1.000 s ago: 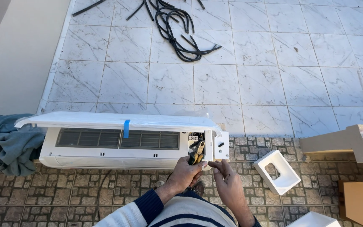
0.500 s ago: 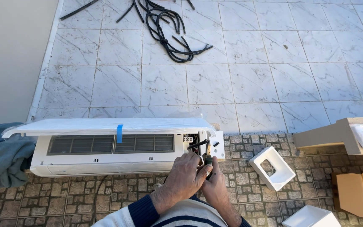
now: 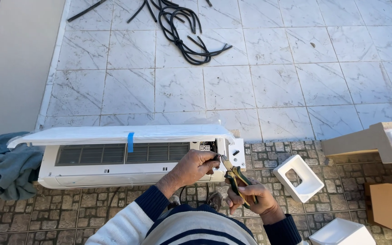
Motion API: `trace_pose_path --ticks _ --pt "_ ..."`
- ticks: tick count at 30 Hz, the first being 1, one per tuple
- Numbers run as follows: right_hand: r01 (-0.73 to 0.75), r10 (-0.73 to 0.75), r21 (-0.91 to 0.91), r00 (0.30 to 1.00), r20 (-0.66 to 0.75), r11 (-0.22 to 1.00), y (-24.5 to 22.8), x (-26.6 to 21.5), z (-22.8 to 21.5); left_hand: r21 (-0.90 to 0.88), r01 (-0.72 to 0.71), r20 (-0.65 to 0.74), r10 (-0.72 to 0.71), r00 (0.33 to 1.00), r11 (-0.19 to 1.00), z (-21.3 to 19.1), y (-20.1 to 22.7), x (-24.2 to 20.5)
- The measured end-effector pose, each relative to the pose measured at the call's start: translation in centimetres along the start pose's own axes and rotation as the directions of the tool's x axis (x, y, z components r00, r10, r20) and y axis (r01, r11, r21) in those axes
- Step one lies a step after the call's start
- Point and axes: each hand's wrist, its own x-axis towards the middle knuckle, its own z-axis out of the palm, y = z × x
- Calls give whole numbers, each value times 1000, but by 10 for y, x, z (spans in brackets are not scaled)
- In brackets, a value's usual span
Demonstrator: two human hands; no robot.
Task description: The person kneels on a tiled floor beside a plastic-wrapped split air conditioner indoor unit and connects electrical wires at its terminal block. They use pliers to strip and shape wire ends, then feed the cable into the unit's wiring compartment and seat the conductors in the terminals.
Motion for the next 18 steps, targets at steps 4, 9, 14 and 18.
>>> trace_pose_path --ticks 4,9,14,18 --pt "272 -284 298 959 0 915 -16 -9 -21 -229 -12 -63 -2 998 973 -5 -32 4" --pt "-315 -449 -750 645 -619 582 -29 -12 -42 70 -137 -142 146 979 988 2 -10 -4" --pt "-204 -506 -776 655 -562 597 -15 30 47 238 -266 -168 309 936 934 17 -9 5" --pt "-132 -528 -755 638 -560 642 -9 46 61 246 -369 -180 417 891 896 18 -9 4"
